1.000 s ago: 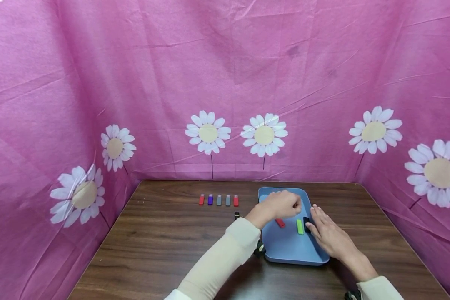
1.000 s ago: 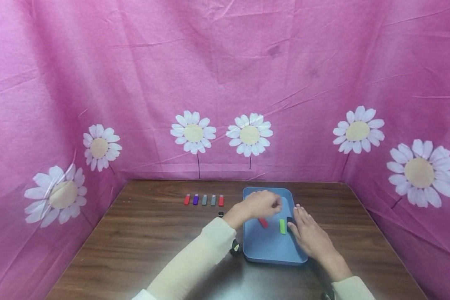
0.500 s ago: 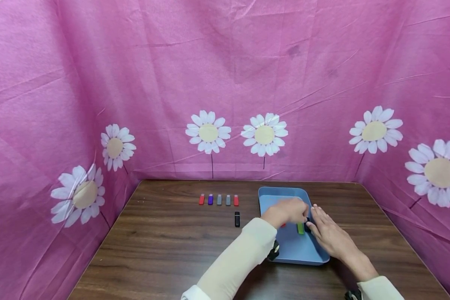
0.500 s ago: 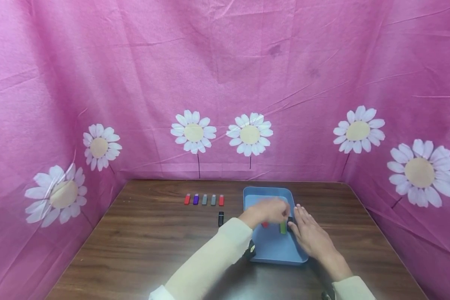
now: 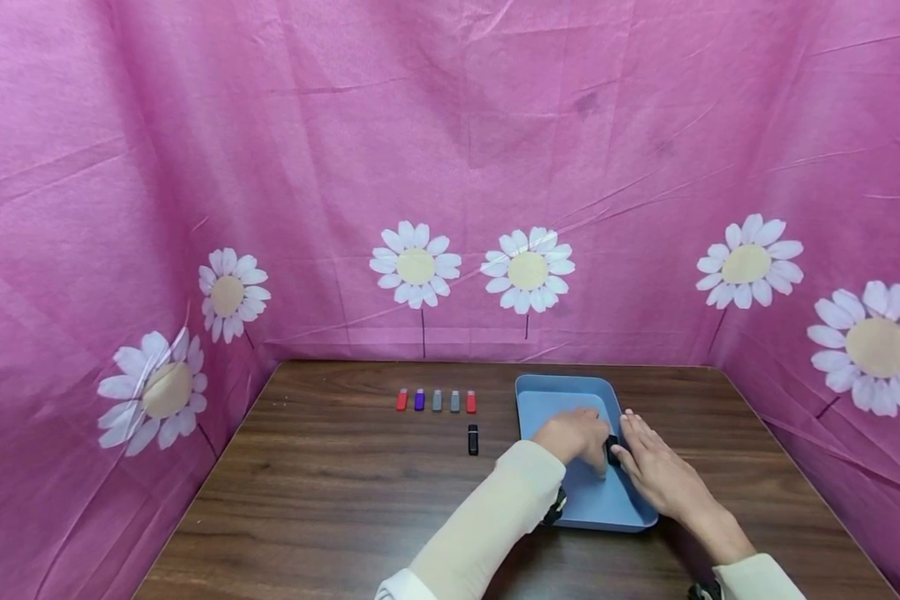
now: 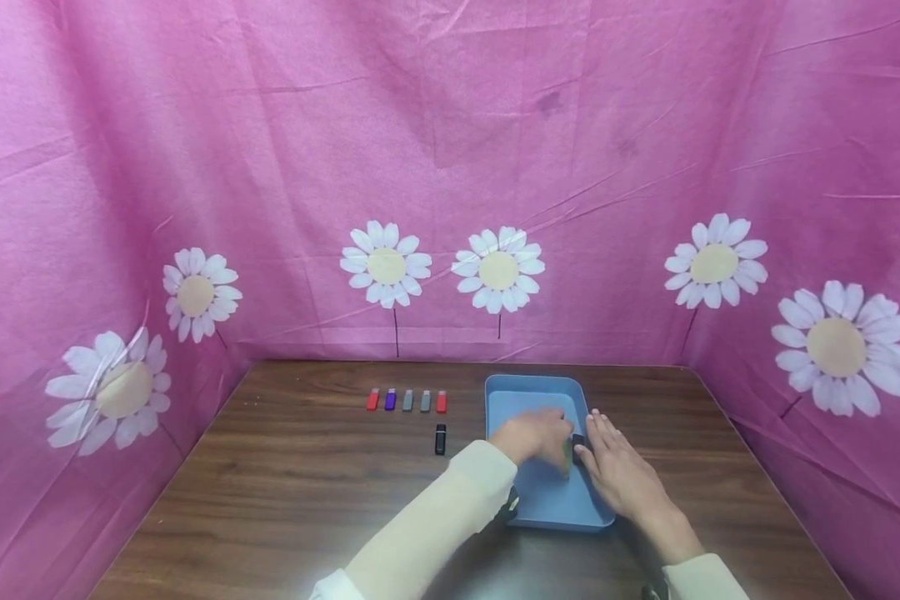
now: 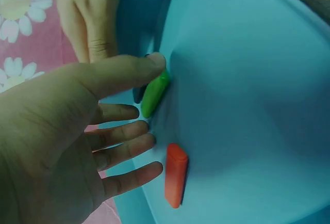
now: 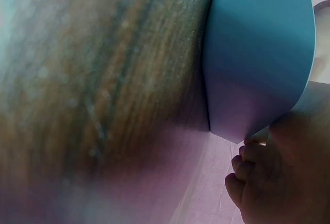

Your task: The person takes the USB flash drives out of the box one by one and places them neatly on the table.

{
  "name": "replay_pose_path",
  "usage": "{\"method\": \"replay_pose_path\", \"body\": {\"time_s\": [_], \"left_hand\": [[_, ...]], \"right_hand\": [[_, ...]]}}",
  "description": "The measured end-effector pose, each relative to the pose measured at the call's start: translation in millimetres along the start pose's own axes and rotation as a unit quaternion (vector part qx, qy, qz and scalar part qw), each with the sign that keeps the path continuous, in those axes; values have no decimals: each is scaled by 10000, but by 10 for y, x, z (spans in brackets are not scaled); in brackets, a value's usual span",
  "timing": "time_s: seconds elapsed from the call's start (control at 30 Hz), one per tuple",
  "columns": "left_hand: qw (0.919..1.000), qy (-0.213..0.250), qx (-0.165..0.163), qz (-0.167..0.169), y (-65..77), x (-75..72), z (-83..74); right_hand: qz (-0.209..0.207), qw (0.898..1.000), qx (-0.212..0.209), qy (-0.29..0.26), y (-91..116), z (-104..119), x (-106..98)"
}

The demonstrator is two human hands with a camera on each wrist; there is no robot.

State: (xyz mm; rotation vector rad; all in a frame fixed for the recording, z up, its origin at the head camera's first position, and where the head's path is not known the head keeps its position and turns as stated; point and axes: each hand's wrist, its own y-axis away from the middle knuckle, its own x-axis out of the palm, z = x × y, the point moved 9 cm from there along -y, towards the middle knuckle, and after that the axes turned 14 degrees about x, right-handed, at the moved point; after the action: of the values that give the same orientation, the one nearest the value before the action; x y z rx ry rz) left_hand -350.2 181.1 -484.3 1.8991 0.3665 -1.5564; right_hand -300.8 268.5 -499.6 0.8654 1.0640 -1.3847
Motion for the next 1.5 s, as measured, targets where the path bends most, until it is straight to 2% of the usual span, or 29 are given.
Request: {"method": "replay_pose_path", "body": {"time_s": [0.13, 0.33, 0.57, 0.97, 1.23, 1.5], "left_hand": [[9998, -201, -29, -28, -5, 18, -5], [9987, -417, 8, -277, -13, 21, 2], [9990, -326, 0, -303, 1, 48, 25], [9984, -450, 55, -325, -96, 84, 20], [9985, -436, 93, -330, -104, 72, 33], [9975, -427, 254, -504, -76, 11, 83]], "right_hand": [[-6, 10000, 11, 8, -4, 10, -13], [-63, 10000, -36, 26, -15, 4, 5], [-28, 10000, 52, -8, 7, 11, 19], [-43, 10000, 37, 15, -6, -1, 30], [-16, 10000, 57, 24, -1, 6, 26], [-27, 10000, 27, 39, -18, 11, 16]]}}
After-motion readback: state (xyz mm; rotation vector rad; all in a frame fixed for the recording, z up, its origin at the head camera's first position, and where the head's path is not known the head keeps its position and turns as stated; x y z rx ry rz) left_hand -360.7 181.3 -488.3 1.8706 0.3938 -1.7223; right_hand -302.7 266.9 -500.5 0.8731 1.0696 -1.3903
